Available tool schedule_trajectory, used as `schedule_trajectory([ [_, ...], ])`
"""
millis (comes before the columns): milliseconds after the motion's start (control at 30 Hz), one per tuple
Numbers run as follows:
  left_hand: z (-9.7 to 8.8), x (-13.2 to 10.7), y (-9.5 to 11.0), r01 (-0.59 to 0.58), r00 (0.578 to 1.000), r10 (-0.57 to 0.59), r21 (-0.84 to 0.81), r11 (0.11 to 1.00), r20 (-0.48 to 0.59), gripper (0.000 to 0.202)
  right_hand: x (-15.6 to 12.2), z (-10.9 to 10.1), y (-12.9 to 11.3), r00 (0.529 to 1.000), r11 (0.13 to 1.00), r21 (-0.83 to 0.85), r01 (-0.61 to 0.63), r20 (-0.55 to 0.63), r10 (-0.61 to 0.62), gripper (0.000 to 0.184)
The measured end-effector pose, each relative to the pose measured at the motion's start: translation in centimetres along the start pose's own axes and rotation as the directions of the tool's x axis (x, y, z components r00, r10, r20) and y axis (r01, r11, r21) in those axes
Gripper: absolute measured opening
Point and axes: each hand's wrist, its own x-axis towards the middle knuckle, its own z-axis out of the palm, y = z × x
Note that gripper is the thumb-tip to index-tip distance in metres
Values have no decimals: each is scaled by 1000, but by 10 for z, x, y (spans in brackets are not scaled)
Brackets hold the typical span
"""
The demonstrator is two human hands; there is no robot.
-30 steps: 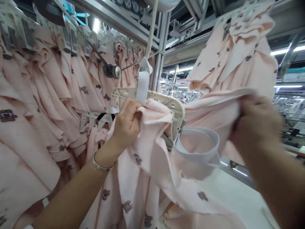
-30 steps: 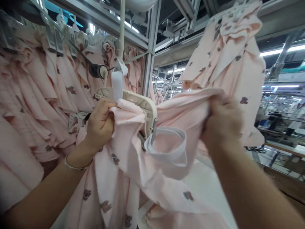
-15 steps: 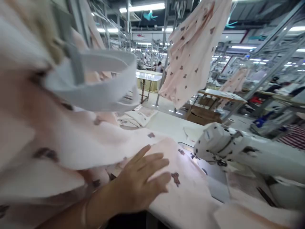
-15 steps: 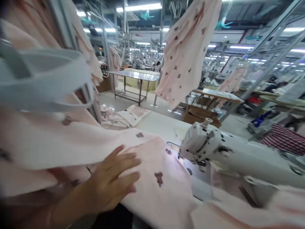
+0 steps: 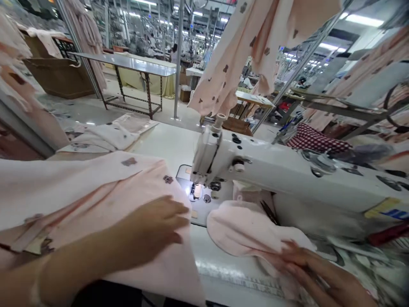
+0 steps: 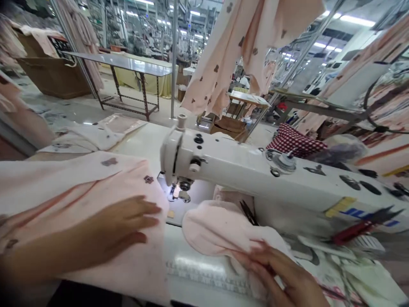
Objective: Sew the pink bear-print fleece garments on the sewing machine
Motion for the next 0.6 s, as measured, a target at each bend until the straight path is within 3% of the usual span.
schedule_trajectory([
  [100, 28, 89, 56, -261, 965, 259, -146, 954, -36, 26, 11, 0, -8, 998, 999, 4, -52, -21, 52, 22],
  [167, 50, 139, 71, -279, 959, 285, -234, 931, -8, 34, 14, 7, -12, 995, 995, -7, -96, -26, 96, 24],
  [233, 66, 169, 72, -245, 960, 275, -316, 917, 54, 34, 12, 16, -9, 988, 990, -50, -133, -88, 129, 28],
  [300, 74, 178, 65, -178, 978, 202, -335, 925, 40, 20, 6, 24, 1, 981, 985, -101, -139, -148, 124, 38],
  [400, 75, 165, 56, -113, 987, 74, -284, 952, -143, 5, 1, 30, 12, 985, 986, -143, -84, -164, 60, 52],
  [500, 66, 144, 58, -195, 944, 125, -211, 958, -304, 11, 4, 27, 10, 983, 991, -131, -21, -182, -4, 38],
  [600, 50, 127, 66, -323, 890, 253, -133, 937, -379, 14, 4, 20, 1, 972, 997, -73, 3, -235, -20, 19],
])
